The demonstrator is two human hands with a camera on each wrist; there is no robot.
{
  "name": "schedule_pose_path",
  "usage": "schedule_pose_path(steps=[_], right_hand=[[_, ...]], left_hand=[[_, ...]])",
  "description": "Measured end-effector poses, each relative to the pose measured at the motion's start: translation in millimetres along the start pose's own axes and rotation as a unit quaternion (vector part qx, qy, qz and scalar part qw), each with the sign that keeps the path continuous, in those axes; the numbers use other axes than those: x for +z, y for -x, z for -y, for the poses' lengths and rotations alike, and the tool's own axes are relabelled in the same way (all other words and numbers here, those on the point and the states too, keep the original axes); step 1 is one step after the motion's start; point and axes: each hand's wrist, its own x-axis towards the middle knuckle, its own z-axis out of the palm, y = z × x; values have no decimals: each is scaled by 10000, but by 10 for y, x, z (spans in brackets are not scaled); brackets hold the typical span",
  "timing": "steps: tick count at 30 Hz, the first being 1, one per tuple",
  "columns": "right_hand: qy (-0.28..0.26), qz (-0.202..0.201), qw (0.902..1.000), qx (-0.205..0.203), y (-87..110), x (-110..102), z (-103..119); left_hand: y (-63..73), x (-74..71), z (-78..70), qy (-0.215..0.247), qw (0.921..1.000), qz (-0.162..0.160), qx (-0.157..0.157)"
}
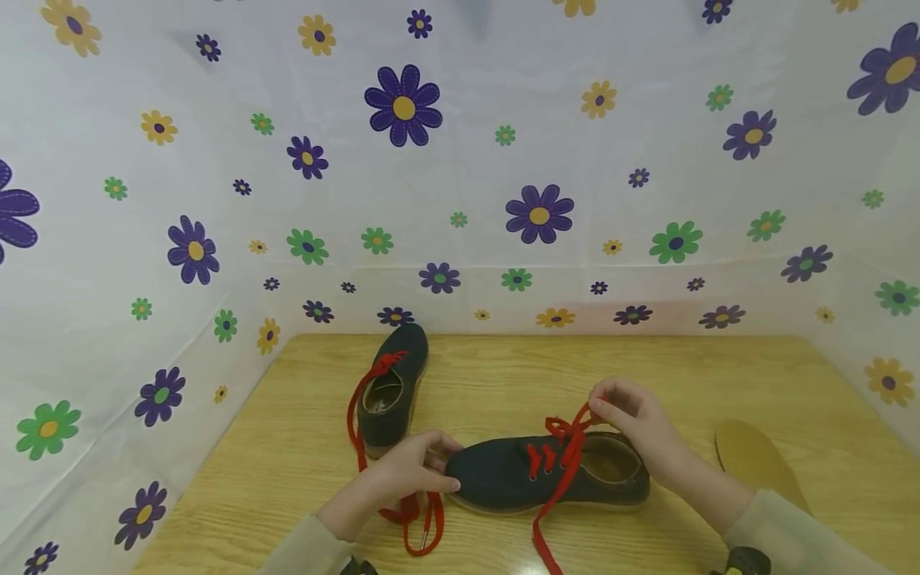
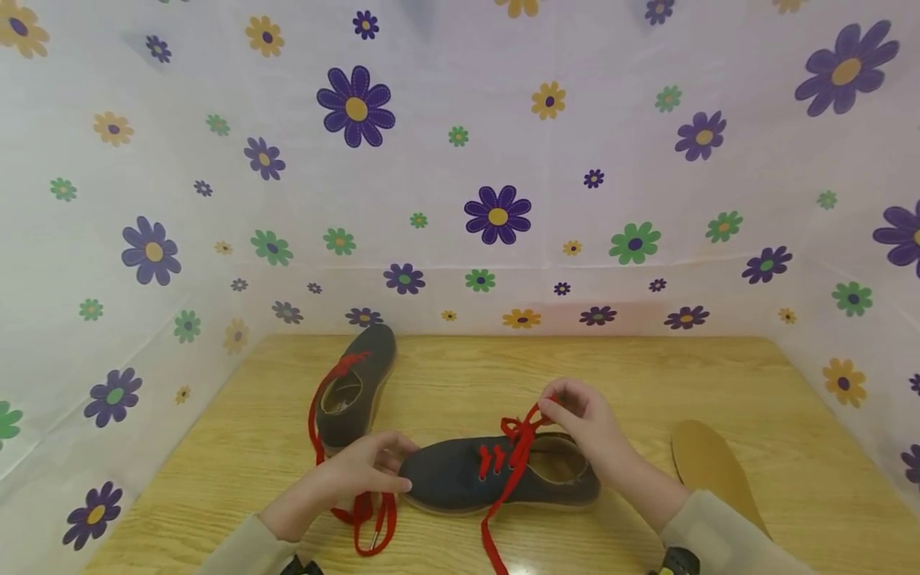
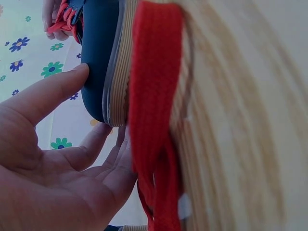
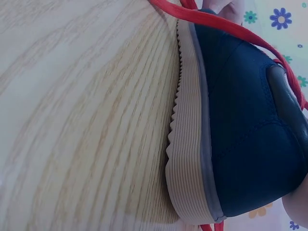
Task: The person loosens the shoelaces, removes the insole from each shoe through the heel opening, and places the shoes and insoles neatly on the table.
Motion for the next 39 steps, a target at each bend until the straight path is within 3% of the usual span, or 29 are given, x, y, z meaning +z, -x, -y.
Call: schedule_pose_path(steps=[3,8,15,18,23,33,39], right_hand=[[45,76,9999,-67,-1,-9,7],[382,647,9971,-112,-16,-8,22],[1451,1178,9813,-459,-40,26,22],[1600,1239,9771,-662,-50,35,4],[1473,1012,9828,-455,-53,38,1],[825,454,9947,417,-51,7,27],[675,-87,9963,522,-41,10,6]], left_hand=[[-3,0,1,-20,10000,-8,-19],[-9,-2,6,-37,10000,-8,-21],[-8,2,8,37,10000,15,40],[-6,6,10,79,10000,7,21],[-17,1,20,132,9999,23,-19],[-7,-3,-3,164,9998,78,77],[-12,6,6,194,9998,60,34]])
